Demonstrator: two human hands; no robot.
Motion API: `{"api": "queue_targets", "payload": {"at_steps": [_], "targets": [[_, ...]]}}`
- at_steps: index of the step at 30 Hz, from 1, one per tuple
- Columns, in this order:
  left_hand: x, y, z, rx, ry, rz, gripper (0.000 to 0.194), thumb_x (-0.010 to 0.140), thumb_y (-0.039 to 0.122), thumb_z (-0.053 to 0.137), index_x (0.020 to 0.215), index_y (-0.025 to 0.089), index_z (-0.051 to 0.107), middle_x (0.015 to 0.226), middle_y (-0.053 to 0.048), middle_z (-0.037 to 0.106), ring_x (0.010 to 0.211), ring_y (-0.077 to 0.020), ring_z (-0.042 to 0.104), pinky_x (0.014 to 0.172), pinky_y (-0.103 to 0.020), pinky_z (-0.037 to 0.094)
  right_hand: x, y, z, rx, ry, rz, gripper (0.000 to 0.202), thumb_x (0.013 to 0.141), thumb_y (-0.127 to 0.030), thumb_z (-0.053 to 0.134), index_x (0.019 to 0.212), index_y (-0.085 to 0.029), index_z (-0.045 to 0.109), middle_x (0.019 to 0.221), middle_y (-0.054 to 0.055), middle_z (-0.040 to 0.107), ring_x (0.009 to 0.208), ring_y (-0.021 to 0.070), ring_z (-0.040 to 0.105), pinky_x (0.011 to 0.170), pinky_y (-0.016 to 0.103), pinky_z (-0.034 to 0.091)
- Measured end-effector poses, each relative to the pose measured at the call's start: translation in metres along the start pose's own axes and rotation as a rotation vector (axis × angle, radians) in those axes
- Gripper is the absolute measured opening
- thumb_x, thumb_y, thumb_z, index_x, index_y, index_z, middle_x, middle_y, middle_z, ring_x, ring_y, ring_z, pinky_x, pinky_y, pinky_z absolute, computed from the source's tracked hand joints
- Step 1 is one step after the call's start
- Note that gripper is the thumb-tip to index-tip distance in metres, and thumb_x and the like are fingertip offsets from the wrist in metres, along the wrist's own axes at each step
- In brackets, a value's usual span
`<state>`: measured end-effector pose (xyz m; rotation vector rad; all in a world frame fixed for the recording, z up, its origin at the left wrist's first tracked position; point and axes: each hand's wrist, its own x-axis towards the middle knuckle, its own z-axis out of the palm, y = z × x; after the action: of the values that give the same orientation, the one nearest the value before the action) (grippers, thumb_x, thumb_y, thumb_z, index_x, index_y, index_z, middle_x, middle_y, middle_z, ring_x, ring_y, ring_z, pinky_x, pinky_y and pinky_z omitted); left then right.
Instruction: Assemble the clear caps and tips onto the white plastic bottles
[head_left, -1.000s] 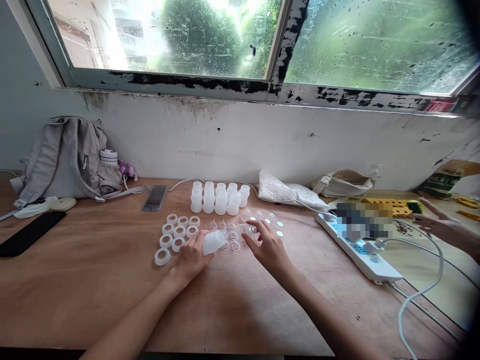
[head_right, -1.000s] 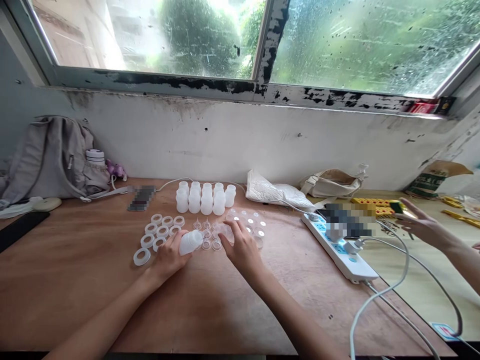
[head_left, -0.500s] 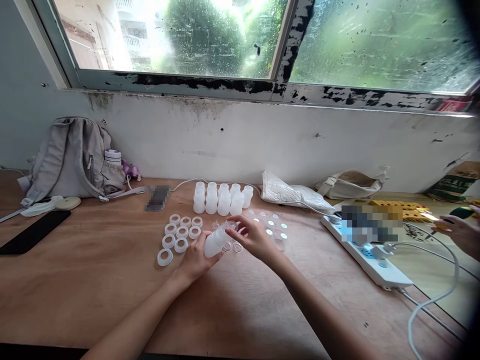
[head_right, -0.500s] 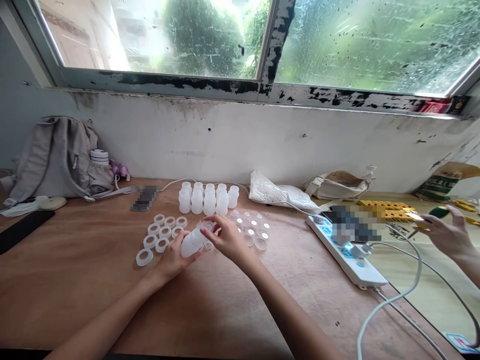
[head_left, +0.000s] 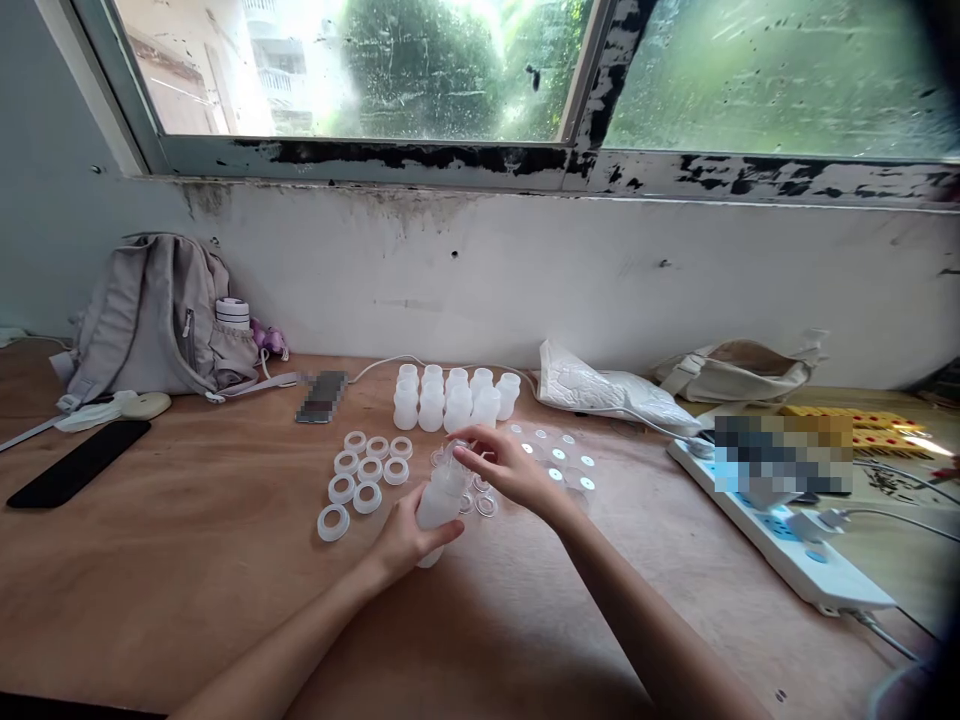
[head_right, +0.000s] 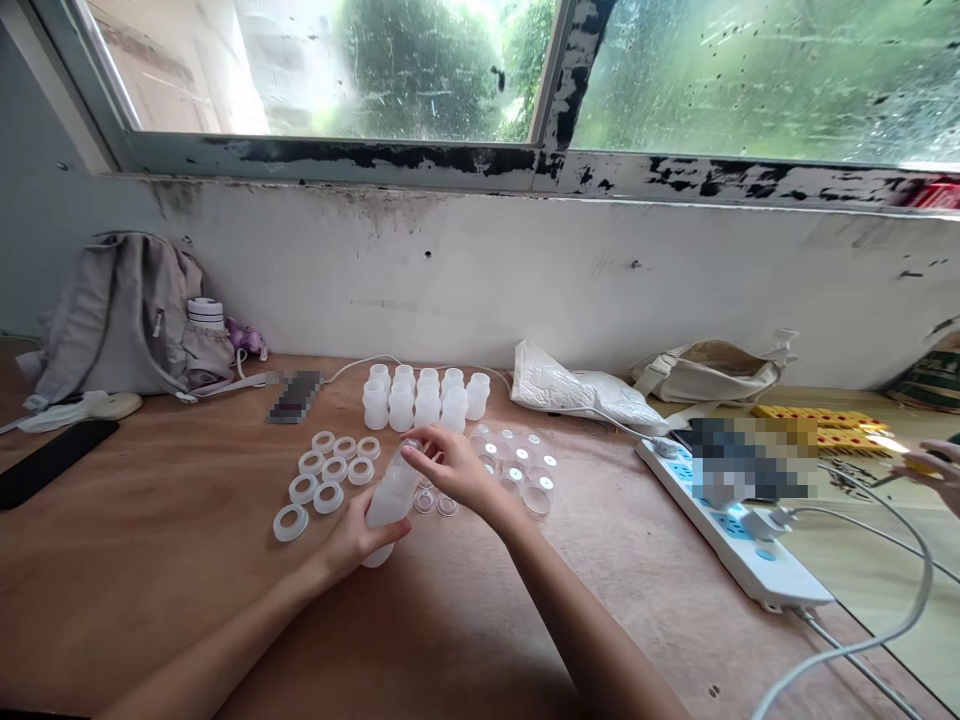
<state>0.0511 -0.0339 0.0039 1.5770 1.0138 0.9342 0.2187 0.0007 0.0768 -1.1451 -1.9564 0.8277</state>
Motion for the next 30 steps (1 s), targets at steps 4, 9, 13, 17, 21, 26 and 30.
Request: {"api": "queue_targets", "payload": {"at_steps": [4, 9, 13, 17, 21, 26, 30], "targets": [[-0.003, 0.003, 0.005, -0.015, 0.024, -0.032, 0.035, 0.069, 0.036, 0.061, 0.094, 0.013, 0.054, 0.078, -0.003, 0.059, 0.069, -0.0155, 0.054, 0.061, -0.025, 0.042, 0.001, 0.003, 0.004, 0.017, -0.007, 0.020, 0.028, 0.079, -0.040, 0.050, 0.091, -0.017, 0.062, 0.071, 0.001, 0.059, 0.057, 0.0107, 0.052, 0.051, 0.023, 0.043], [-0.008, 0.010, 0.006, 0.039, 0.068, -0.018, 0.037, 0.070, 0.037, 0.059, 0.098, 0.014, 0.052, 0.083, -0.005, 0.060, 0.073, -0.0174, 0.055, 0.063, -0.026, 0.043, 0.001, 0.002, 0.007, 0.024, 0.012, 0.048, 0.027, 0.076, -0.041, 0.054, 0.083, -0.015, 0.061, 0.063, 0.000, 0.056, 0.054, 0.0106, 0.050, 0.049, 0.022, 0.040], [-0.008, 0.013, 0.006, 0.076, 0.019, -0.010, 0.034, 0.069, 0.035, 0.060, 0.094, 0.013, 0.053, 0.075, -0.003, 0.058, 0.066, -0.0155, 0.052, 0.057, -0.024, 0.041, 0.002, -0.001, 0.005, 0.104, 0.035, 0.076, 0.029, 0.078, -0.043, 0.051, 0.072, -0.016, 0.057, 0.065, -0.001, 0.055, 0.058, 0.0110, 0.050, 0.051, 0.022, 0.039], [-0.008, 0.014, 0.006, 0.142, -0.015, -0.015, 0.029, 0.066, 0.033, 0.061, 0.086, 0.013, 0.054, 0.070, -0.001, 0.056, 0.060, -0.0134, 0.050, 0.052, -0.022, 0.038, 0.003, -0.005, 0.006, 0.236, -0.065, 0.092, 0.038, 0.084, -0.043, 0.038, 0.072, -0.015, 0.060, 0.074, 0.003, 0.061, 0.069, 0.0138, 0.055, 0.060, 0.023, 0.041], [-0.008, 0.013, 0.003, 0.192, -0.013, 0.019, 0.028, 0.065, 0.029, 0.060, 0.088, 0.015, 0.055, 0.069, -0.001, 0.057, 0.057, -0.0125, 0.049, 0.049, -0.022, 0.036, -0.002, -0.011, 0.019, 0.047, -0.070, 0.012, 0.034, 0.081, -0.038, 0.045, 0.062, -0.015, 0.061, 0.058, 0.001, 0.058, 0.055, 0.0111, 0.050, 0.051, 0.021, 0.037], [-0.011, 0.014, 0.003, 0.225, -0.020, 0.080, 0.027, 0.063, 0.025, 0.059, 0.088, 0.016, 0.054, 0.067, 0.000, 0.057, 0.054, -0.0117, 0.048, 0.048, -0.022, 0.037, -0.011, -0.020, 0.032, -0.212, 0.119, -0.087, 0.036, 0.079, -0.030, 0.046, 0.047, -0.016, 0.051, 0.044, -0.002, 0.046, 0.043, 0.0079, 0.038, 0.044, 0.021, 0.029], [-0.012, 0.013, 0.004, 0.192, -0.016, 0.112, 0.031, 0.063, 0.024, 0.060, 0.092, 0.017, 0.054, 0.070, 0.000, 0.059, 0.056, -0.0126, 0.051, 0.049, -0.023, 0.040, -0.015, -0.022, 0.039, -0.321, 0.220, -0.139, 0.036, 0.079, -0.028, 0.045, 0.044, -0.017, 0.044, 0.045, -0.001, 0.044, 0.043, 0.0084, 0.037, 0.044, 0.022, 0.028]]}}
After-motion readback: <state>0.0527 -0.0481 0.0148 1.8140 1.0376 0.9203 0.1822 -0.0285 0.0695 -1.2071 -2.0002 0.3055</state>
